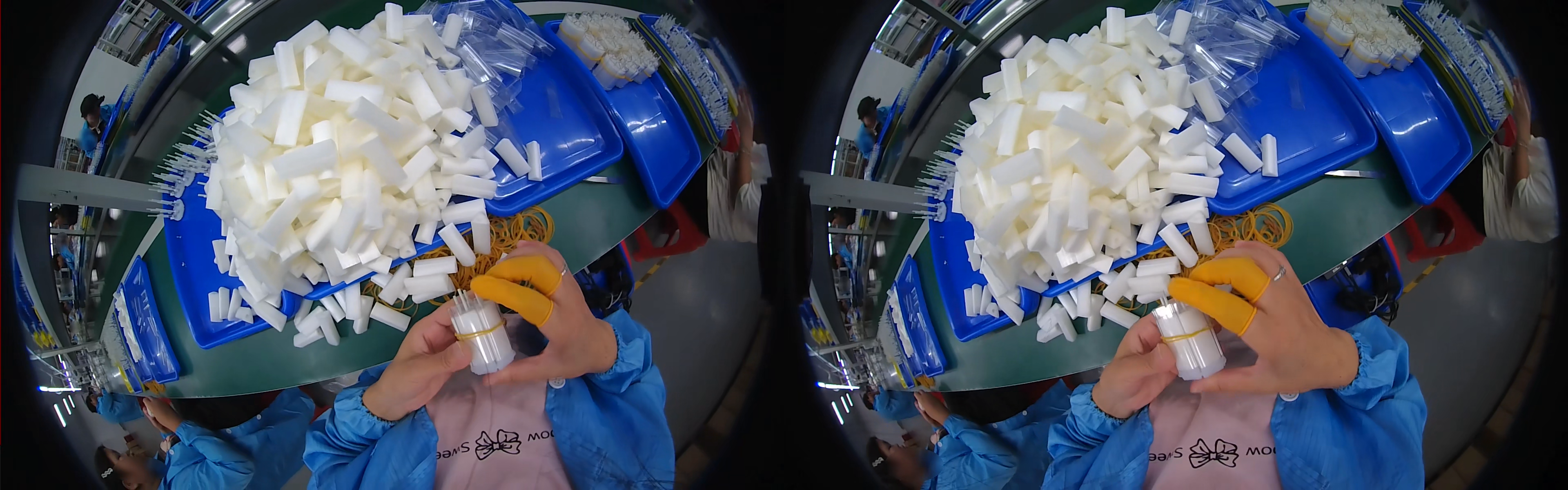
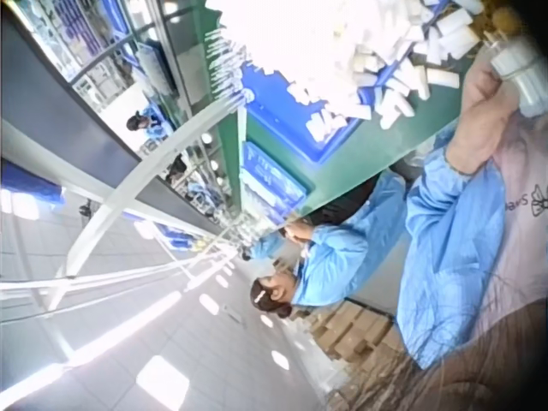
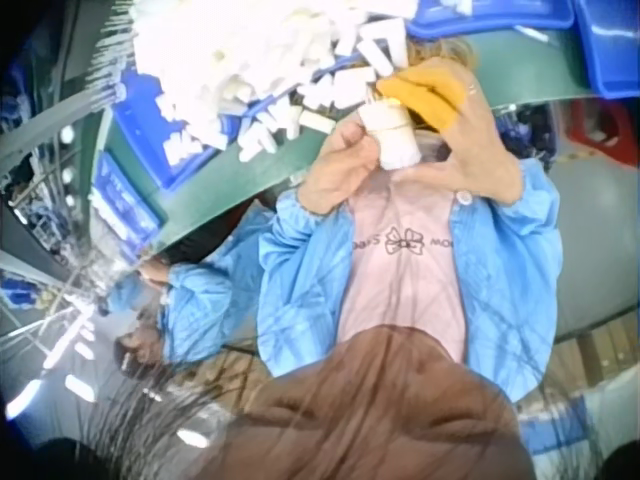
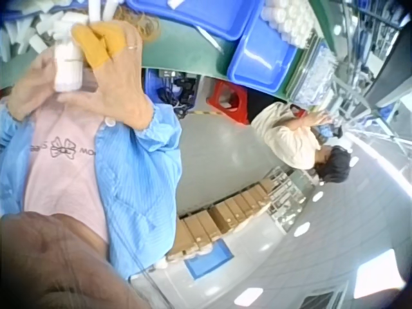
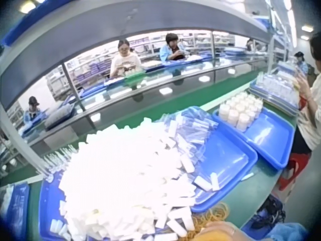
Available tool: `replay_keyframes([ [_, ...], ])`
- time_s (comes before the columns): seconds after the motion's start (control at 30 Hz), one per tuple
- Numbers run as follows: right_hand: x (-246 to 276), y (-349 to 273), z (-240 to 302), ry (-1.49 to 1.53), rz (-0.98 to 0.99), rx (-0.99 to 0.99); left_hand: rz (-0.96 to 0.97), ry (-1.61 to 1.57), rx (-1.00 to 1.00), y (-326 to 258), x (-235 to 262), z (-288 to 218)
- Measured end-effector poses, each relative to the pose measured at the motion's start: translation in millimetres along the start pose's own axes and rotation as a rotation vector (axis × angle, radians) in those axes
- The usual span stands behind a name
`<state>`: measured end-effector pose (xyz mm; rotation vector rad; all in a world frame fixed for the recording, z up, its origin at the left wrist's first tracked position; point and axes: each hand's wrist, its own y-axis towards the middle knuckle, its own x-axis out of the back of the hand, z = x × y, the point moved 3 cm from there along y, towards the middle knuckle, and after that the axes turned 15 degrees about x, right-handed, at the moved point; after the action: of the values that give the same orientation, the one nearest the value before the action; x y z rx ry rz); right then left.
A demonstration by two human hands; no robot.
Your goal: The person inserts white cylindrical foam tips into clear plastic sticks, then places the assembled swabs into a small transparent plastic bag. They secure the bag with a yellow rubber band and use a yellow-handled tool to trim the protruding tips. The finished bundles are placed into a blue tray.
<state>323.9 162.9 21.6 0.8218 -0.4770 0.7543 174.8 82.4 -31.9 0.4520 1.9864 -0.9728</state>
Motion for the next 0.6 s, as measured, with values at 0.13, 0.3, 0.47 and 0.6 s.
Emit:
replay_keyframes([
  [0.13, -0.7, 2.2, 9.5, -0.077, 0.033, 0.022, 0.044, 0.040, -0.004, 2.1, 7.7, 8.7],
  [0.3, -3.4, -4.5, 5.8, -0.030, -0.026, 0.017, 0.113, -0.072, -0.002, 3.3, -4.6, 3.2],
  [0.47, -1.9, -1.5, 5.9, -0.064, 0.006, -0.010, 0.083, -0.009, -0.003, 6.2, 7.6, 7.9],
  [0.6, -3.8, 0.1, 12.9, -0.138, 0.034, -0.010, 0.003, 0.057, -0.081, 7.3, 1.6, 8.0],
])
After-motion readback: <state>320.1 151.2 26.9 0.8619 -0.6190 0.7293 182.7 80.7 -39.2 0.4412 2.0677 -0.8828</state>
